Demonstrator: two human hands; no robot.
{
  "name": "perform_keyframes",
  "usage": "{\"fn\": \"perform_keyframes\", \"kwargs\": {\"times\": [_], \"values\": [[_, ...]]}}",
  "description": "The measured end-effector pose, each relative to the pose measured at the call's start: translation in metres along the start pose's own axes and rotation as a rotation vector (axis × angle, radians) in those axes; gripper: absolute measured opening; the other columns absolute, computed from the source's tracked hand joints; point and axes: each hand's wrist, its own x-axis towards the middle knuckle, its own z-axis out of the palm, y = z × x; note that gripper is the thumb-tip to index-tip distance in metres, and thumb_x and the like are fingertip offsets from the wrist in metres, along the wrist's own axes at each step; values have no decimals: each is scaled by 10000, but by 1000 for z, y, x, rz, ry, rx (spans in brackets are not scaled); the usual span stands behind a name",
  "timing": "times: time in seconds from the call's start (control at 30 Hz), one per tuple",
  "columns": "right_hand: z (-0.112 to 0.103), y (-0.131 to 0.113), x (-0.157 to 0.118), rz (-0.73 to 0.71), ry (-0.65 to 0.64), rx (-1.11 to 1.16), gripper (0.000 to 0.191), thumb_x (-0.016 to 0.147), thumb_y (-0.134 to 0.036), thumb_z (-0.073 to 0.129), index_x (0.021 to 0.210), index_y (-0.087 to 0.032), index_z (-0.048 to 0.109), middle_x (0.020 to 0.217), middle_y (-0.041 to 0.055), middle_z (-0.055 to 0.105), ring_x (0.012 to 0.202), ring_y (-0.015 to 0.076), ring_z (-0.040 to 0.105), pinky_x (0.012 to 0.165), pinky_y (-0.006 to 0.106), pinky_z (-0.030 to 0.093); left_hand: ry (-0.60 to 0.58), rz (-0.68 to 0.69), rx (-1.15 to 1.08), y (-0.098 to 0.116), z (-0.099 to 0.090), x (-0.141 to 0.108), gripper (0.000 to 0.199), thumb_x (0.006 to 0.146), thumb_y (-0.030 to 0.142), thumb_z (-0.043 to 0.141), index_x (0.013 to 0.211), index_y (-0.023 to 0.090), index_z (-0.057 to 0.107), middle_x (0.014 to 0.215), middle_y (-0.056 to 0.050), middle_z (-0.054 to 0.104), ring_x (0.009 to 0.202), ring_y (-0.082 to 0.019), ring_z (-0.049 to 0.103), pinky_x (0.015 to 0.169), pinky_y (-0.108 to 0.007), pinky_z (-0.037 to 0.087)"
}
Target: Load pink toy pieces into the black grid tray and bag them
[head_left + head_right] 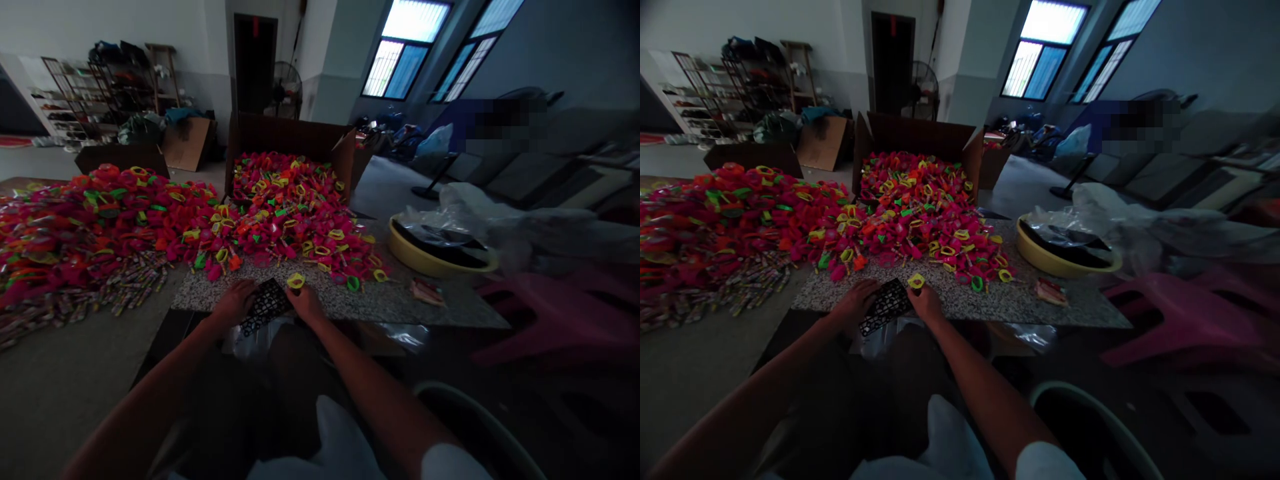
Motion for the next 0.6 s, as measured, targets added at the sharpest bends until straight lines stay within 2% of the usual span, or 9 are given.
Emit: {"fn": "perform_keyframes", "kwargs": {"times": [0.1, 0.17, 0.3, 0.4, 0.5, 0.6], "values": [[1, -1, 0, 20, -17, -38, 162, 937, -354, 687, 916, -224, 783, 905, 84, 808, 910, 272, 768, 850, 347, 581, 27, 36, -50, -1, -5, -14, 350, 1015, 278, 541, 1294, 237, 748, 1446, -102, 685, 1400, -265, 580, 1216, -527, 486], [0, -3, 0, 17, -14, -42, 186, 946, -363, 680, 886, -222, 786, 887, 88, 805, 900, 276, 767, 840, 342, 577, 28, 47, -37, 1, -5, -22, 366, 988, 271, 584, 1319, 236, 737, 1471, -101, 672, 1415, -277, 569, 1219, -532, 480], [-4, -8, 3, 60, -10, -32, 237, 962, -365, 660, 852, -199, 789, 876, 101, 803, 906, 285, 769, 838, 334, 566, 1, -29, 82, 17, 1, -30, 412, 995, 305, 609, 1395, 253, 694, 1543, -97, 620, 1472, -333, 515, 1247, -636, 400], [-5, -15, 9, 62, 27, -7, 236, 976, -350, 642, 911, -186, 800, 933, 106, 816, 951, 279, 773, 864, 321, 557, 24, -98, 142, 32, 7, -31, 376, 1016, 352, 606, 1373, 288, 706, 1528, -93, 626, 1472, -352, 507, 1253, -694, 341], [0, -23, 13, 16, 42, 2, 200, 970, -329, 665, 987, -191, 809, 1006, 103, 825, 1007, 265, 773, 900, 300, 551, 90, -120, 162, 41, 10, -31, 360, 1007, 381, 634, 1343, 288, 719, 1480, -103, 649, 1433, -348, 534, 1258, -676, 337], [10, -28, 13, -32, 3, -16, 180, 973, -308, 677, 1031, -204, 811, 1040, 90, 826, 1022, 247, 772, 915, 279, 547, 132, -88, 134, 43, 8, -34, 451, 1001, 445, 655, 1415, 264, 658, 1440, -123, 658, 1391, -333, 569, 1262, -633, 354]]}}
